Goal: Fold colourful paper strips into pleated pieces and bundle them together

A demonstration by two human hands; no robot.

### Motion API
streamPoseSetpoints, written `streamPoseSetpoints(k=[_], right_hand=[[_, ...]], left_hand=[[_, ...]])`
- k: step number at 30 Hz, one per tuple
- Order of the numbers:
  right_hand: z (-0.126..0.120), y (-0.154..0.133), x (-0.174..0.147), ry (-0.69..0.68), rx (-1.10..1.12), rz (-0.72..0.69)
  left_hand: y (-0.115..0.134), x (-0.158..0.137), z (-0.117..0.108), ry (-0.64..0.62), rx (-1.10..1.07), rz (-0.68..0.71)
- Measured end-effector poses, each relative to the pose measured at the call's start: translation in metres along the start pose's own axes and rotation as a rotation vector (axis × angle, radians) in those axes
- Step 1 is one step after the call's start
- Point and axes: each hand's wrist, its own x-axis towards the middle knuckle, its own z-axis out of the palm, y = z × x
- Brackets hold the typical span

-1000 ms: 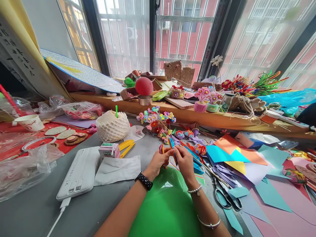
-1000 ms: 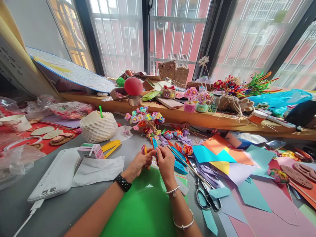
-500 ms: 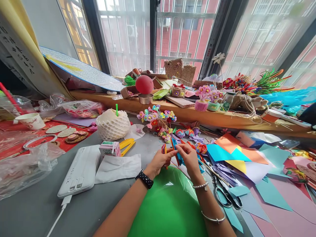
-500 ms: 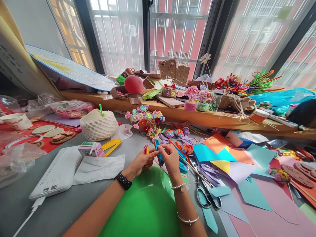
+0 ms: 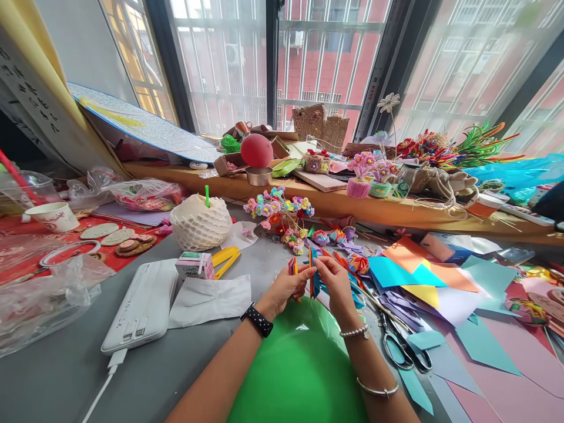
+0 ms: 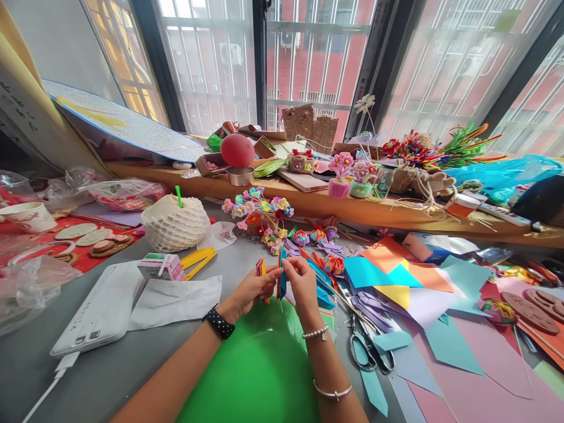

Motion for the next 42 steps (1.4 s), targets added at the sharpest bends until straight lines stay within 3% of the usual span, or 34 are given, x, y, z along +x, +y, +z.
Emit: streamPoseSetpoints(k=[5,11,17,21,24,29,35,42], right_hand=[[-0.003,-0.003,0.000,0.002,0.025,0.065],[0.001,0.005,0.001,0.044,-0.062,-0.093],[-0.004,0.002,0.006,0.078,-0.135,-0.086],[-0.031,-0.004,0.028,0.128,-0.364,-0.115],[-0.054,-0.006,0.053,0.108,-0.705,-0.169],[-0.069,-0.006,0.093,-0.007,-1.332,-0.235],[-0.059,0.000,0.129,-0.170,-1.477,-0.311],[-0.037,0.019,0.157,-0.365,-1.590,-0.291]], left_hand=[[-0.002,0.000,-0.001,-0.045,0.034,-0.043],[-0.004,0.000,-0.002,-0.046,-0.002,-0.058],[0.000,0.003,-0.007,0.065,-0.091,0.011],[0.002,0.008,-0.015,0.231,-0.277,0.096],[0.000,0.011,-0.020,0.303,-0.385,0.110],[-0.002,0.012,-0.020,0.313,-0.453,0.075],[-0.002,0.011,-0.018,0.289,-0.434,0.041],[-0.005,0.012,-0.019,0.304,-0.390,0.028]])
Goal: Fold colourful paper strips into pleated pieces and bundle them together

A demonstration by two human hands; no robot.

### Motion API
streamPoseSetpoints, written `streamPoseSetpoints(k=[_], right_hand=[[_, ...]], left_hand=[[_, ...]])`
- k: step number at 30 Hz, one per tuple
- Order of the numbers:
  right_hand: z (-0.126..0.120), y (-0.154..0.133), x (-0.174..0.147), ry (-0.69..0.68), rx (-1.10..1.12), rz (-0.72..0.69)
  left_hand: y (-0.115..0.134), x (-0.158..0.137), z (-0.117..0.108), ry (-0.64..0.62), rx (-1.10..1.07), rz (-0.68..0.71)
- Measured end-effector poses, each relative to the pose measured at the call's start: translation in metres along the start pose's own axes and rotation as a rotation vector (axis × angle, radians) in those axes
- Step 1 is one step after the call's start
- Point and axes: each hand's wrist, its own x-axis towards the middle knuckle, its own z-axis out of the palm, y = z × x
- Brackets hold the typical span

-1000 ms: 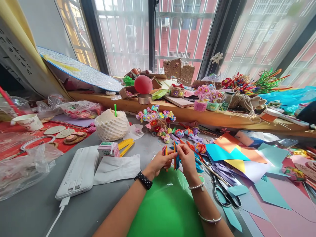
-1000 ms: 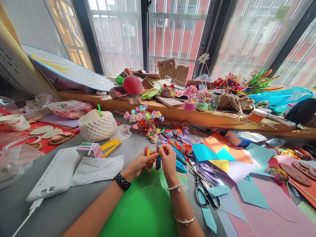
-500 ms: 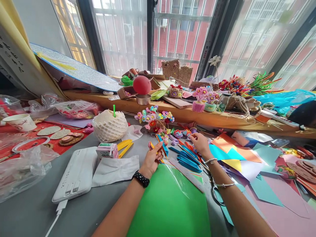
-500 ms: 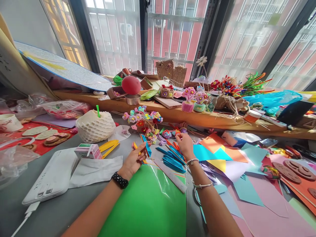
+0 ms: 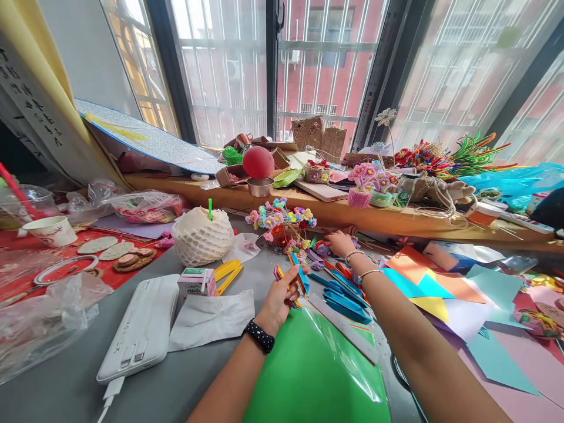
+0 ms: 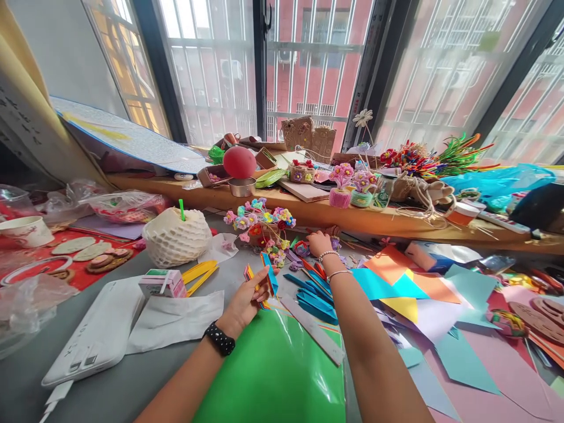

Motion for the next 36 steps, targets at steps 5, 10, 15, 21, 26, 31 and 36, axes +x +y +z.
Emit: streamPoseSetpoints(k=[5,10,15,21,26,31,36], right_hand=[[0.008,-0.002,0.008,-0.041,-0.030,-0.029],[0.009,-0.002,0.005,0.038,0.005,-0.040],[0.010,0.000,0.001,0.199,0.127,0.093],[0.008,0.008,-0.001,0.366,0.375,0.251],[-0.002,0.014,-0.010,0.425,0.563,0.277],[-0.019,0.011,-0.021,0.454,0.701,0.228],[-0.034,0.000,-0.035,0.253,0.743,0.000]], left_hand=[[-0.001,0.000,-0.001,-0.007,-0.008,-0.003],[-0.002,0.000,0.000,-0.003,-0.005,-0.018],[-0.001,0.000,0.001,-0.001,-0.016,-0.018],[-0.001,0.000,0.002,0.004,-0.008,-0.014],[0.000,-0.001,0.002,-0.007,0.002,-0.015],[0.000,-0.002,0.003,-0.010,-0.003,-0.009],[-0.001,-0.002,0.002,-0.017,-0.014,-0.003]])
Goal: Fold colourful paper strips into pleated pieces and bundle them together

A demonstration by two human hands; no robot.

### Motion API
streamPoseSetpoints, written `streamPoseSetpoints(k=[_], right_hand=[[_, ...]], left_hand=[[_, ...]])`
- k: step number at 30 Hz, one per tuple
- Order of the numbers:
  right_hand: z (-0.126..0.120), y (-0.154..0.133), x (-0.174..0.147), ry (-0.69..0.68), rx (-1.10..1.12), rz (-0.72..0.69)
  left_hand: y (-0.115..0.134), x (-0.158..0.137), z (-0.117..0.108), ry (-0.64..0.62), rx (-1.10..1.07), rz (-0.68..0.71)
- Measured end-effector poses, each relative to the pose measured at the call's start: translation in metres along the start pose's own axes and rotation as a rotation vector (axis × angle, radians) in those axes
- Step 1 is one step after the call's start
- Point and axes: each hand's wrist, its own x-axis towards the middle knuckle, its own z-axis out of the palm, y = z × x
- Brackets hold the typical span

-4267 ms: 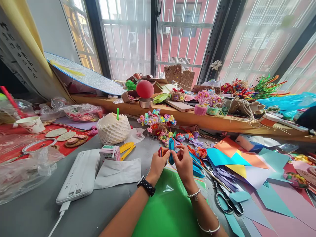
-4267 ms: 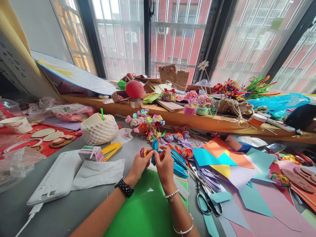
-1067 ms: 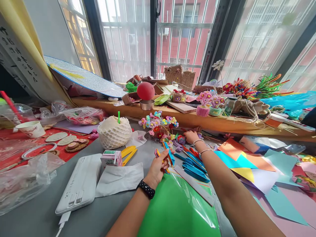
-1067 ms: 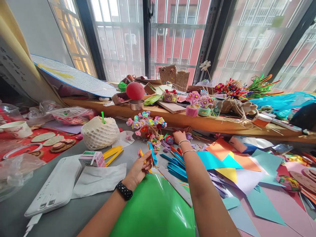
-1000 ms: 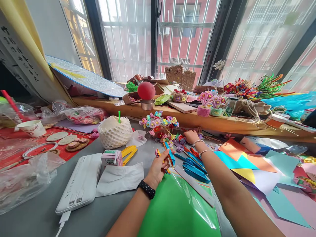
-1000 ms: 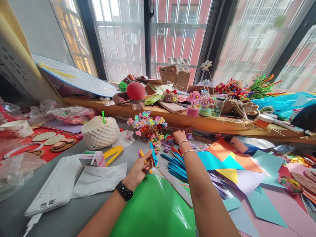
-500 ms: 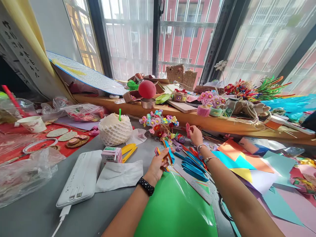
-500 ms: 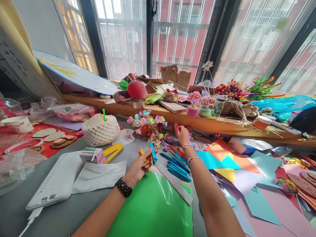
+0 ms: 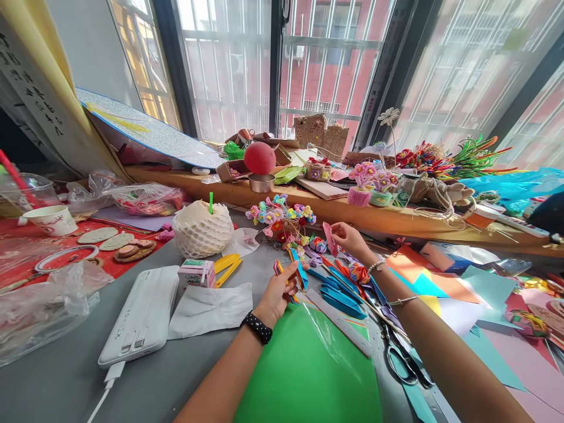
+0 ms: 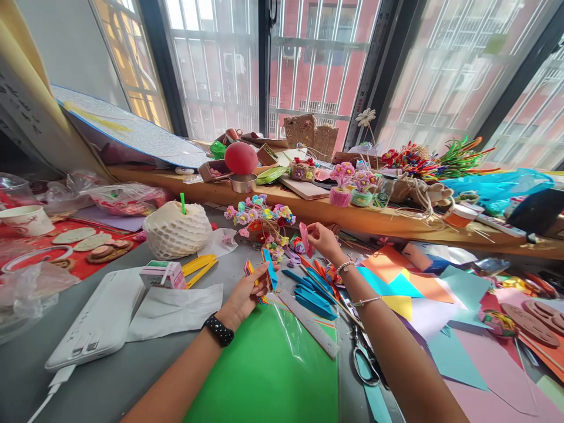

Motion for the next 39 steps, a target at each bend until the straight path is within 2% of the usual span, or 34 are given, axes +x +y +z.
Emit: streamPoseSetpoints(k=[3,7,12,18,26,32,39], right_hand=[[0.002,-0.012,-0.009,-0.230,-0.112,-0.083],[0.011,-0.021,-0.018,-0.276,-0.252,-0.073],[0.023,-0.016,-0.018,-0.243,-0.273,-0.029],[0.029,-0.018,-0.019,-0.102,-0.415,0.015],[0.045,-0.019,-0.030,-0.048,-0.471,0.126],[0.045,-0.019,-0.039,-0.001,-0.411,0.134],[0.047,-0.013,-0.047,0.175,-0.196,0.124]], left_hand=[[-0.001,0.001,-0.001,0.001,0.002,-0.002],[-0.002,0.002,-0.002,0.000,0.004,-0.001],[-0.001,0.002,-0.001,-0.002,0.009,0.002],[0.001,0.000,0.001,0.007,0.019,0.002],[0.001,-0.001,0.003,0.010,0.017,-0.014],[-0.001,0.001,-0.001,-0.007,0.032,0.006],[-0.001,0.000,-0.001,-0.002,0.043,0.004]])
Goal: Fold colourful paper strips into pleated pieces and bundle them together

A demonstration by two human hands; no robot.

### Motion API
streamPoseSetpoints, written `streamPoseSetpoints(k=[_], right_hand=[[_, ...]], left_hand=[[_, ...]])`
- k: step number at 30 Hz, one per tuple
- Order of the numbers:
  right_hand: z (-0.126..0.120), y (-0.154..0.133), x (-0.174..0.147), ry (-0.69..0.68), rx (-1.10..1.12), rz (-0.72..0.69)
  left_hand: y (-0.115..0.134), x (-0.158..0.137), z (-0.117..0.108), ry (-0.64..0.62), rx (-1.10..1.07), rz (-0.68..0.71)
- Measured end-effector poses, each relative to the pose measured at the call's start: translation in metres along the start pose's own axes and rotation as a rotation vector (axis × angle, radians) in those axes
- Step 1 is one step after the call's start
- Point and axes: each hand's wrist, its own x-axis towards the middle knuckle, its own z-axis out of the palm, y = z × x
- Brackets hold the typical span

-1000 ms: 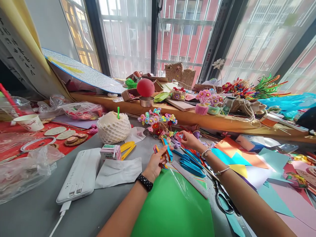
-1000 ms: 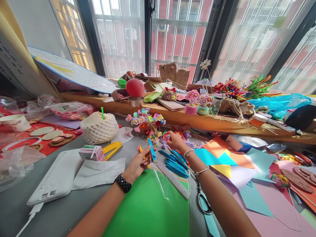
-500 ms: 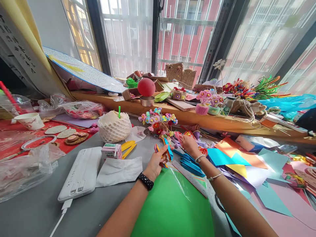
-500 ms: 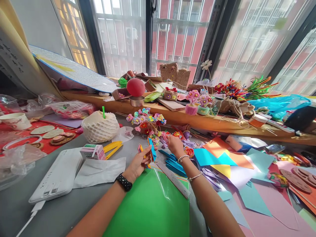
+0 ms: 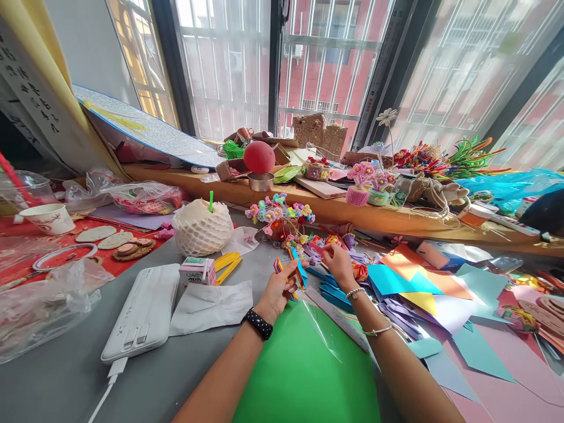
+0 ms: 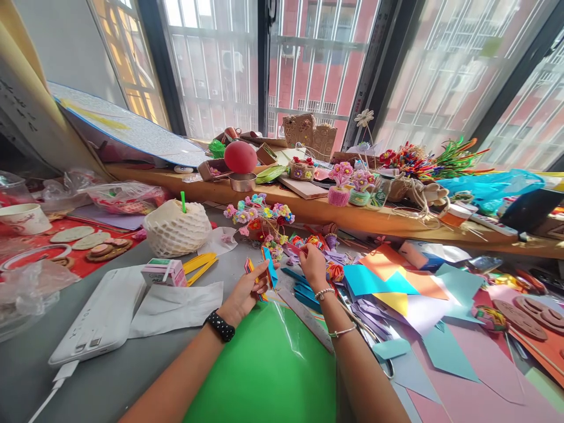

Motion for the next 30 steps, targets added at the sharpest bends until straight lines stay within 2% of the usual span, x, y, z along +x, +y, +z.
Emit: streamPoseSetpoints(k=[5,8,15,20,26,30], right_hand=[[0.001,-0.001,-0.010,0.119,0.011,0.035],[0.001,0.001,-0.018,0.135,-0.012,0.009],[-0.003,0.007,-0.028,0.065,-0.024,-0.014],[-0.009,0.002,-0.031,0.087,-0.224,-0.094],[-0.012,0.004,-0.032,0.047,-0.439,-0.129],[-0.008,0.005,-0.032,0.012,-0.464,-0.123]], left_hand=[[0.001,-0.001,0.000,-0.001,-0.013,0.011],[0.001,-0.001,0.000,-0.002,-0.013,0.009],[0.003,-0.002,0.002,-0.009,0.005,0.000],[0.004,-0.004,0.004,-0.022,0.023,-0.017],[0.002,-0.004,0.002,-0.037,0.035,-0.007],[0.002,-0.004,0.002,-0.039,0.026,-0.009]])
